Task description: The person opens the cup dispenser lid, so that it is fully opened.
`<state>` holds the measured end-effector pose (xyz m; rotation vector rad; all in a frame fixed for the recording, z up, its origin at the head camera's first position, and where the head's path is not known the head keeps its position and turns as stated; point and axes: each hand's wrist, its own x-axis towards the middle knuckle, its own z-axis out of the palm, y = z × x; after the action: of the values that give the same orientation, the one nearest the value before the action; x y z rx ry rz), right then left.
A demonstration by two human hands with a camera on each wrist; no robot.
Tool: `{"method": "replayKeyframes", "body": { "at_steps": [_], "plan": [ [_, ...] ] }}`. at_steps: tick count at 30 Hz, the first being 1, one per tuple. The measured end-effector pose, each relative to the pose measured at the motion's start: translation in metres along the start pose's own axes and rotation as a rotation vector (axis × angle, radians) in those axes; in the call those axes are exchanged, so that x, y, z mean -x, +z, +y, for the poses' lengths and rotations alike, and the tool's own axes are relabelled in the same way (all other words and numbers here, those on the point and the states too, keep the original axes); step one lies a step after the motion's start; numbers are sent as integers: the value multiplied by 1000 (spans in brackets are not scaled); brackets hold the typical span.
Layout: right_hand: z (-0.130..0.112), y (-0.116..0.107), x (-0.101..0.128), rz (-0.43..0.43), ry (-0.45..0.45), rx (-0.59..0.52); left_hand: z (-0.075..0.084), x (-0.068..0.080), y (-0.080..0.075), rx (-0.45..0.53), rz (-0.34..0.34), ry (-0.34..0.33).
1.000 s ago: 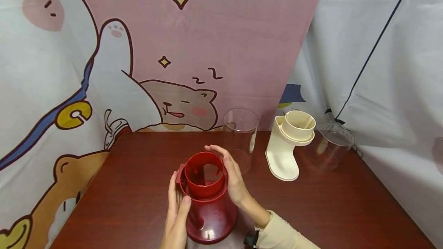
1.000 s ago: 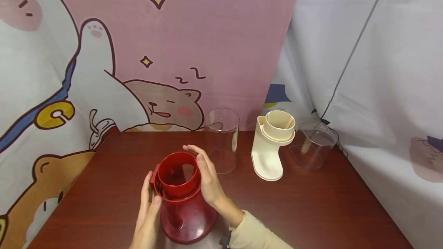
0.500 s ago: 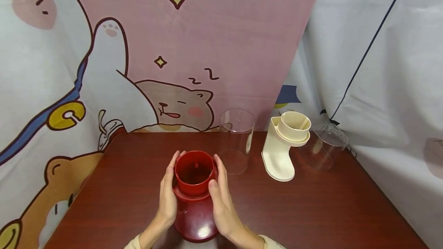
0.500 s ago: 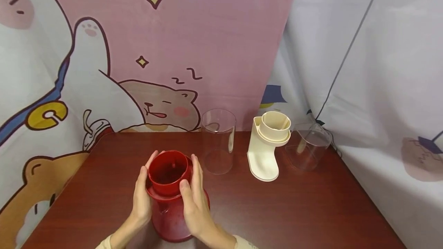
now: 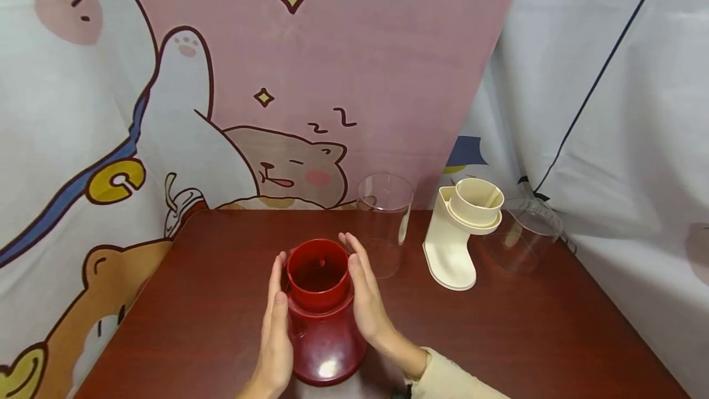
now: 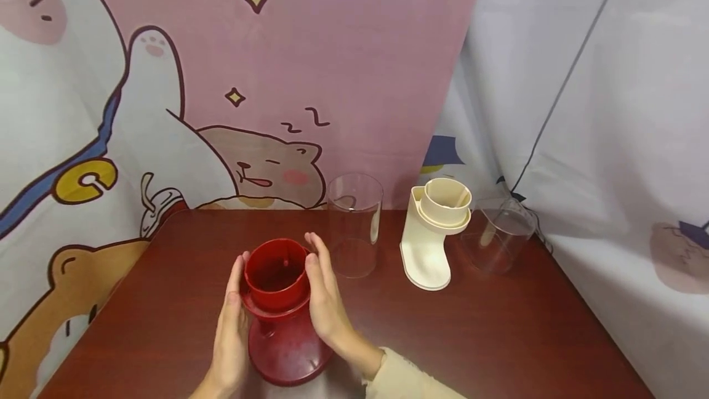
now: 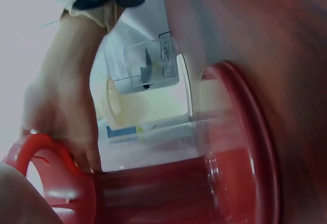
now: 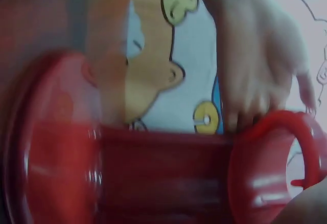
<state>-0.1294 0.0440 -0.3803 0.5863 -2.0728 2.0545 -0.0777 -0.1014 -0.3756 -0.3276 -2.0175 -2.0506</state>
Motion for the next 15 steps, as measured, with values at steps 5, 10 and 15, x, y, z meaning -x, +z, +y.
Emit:
{"method": "replayKeyframes", "body": {
  "at_steps": [5, 10, 15],
  "plan": [
    [4, 12, 7, -15, 35, 12, -6, -12, -5, 79, 24, 2],
    [9, 19, 4, 3, 29, 50, -15, -29, -10, 145, 47, 9],
    [15, 22, -9, 5, 5, 84, -25, -47, -16, 196, 65, 31]
  ]
}}
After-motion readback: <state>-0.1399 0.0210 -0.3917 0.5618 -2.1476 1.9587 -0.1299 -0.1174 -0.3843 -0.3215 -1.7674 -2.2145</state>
